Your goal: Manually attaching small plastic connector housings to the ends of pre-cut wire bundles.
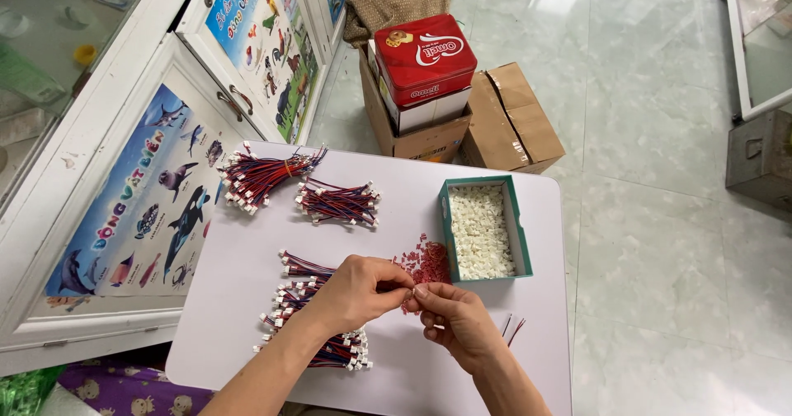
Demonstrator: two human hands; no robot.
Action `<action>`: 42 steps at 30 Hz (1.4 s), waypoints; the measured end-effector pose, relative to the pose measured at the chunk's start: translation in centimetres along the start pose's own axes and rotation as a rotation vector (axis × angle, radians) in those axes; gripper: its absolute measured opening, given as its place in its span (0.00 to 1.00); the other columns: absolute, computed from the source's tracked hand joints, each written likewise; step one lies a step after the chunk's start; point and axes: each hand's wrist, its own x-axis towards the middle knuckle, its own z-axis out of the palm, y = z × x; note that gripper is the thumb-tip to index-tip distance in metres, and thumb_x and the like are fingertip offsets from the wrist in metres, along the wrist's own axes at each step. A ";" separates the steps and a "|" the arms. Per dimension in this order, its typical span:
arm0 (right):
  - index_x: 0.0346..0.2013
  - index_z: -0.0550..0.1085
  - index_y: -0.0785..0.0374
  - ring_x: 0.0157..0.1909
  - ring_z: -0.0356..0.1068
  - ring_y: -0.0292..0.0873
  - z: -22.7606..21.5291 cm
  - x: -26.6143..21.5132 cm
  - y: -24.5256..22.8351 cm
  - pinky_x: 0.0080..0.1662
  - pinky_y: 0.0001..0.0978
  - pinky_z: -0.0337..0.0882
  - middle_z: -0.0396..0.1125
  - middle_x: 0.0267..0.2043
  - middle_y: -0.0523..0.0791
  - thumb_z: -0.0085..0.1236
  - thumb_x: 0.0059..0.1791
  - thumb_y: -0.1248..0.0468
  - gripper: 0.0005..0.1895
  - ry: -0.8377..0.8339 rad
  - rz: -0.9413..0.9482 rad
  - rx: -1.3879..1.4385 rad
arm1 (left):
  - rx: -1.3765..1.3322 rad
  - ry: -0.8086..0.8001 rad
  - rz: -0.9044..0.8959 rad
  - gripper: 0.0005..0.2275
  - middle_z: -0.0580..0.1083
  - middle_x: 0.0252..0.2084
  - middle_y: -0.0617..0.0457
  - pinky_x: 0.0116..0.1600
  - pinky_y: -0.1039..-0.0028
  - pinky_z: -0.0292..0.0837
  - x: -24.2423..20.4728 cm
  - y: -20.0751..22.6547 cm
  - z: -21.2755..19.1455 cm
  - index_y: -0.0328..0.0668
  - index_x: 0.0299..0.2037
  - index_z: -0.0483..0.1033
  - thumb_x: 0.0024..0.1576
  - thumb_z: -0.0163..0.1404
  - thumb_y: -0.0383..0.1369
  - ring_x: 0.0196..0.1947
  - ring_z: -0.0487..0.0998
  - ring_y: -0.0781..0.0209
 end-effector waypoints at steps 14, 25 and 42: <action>0.32 0.77 0.62 0.28 0.63 0.32 0.1 0.4 0.4 0.32 0.24 0.62 0.75 0.29 0.43 0.59 0.51 0.56 0.11 -0.017 -0.073 -0.060 | 0.156 0.085 0.069 0.08 0.82 0.30 0.49 0.35 0.70 0.76 -0.5 0.3 0.0 0.42 0.37 0.85 0.51 0.55 0.31 0.28 0.82 0.58; 0.33 0.76 0.62 0.26 0.60 0.33 -0.2 0.8 0.7 0.31 0.25 0.62 0.72 0.28 0.44 0.59 0.51 0.60 0.09 -0.027 -0.065 0.160 | 0.022 0.128 0.086 0.06 0.82 0.29 0.53 0.33 0.76 0.75 0.2 -0.9 0.6 0.42 0.38 0.86 0.53 0.58 0.30 0.26 0.82 0.66; 0.41 0.82 0.63 0.29 0.68 0.34 0.5 1.4 0.3 0.33 0.29 0.71 0.75 0.33 0.43 0.56 0.52 0.57 0.13 0.091 -0.220 -0.200 | 0.244 0.141 -0.343 0.10 0.78 0.30 0.53 0.40 0.69 0.74 1.3 -6.3 -4.1 0.44 0.42 0.83 0.50 0.62 0.33 0.31 0.78 0.62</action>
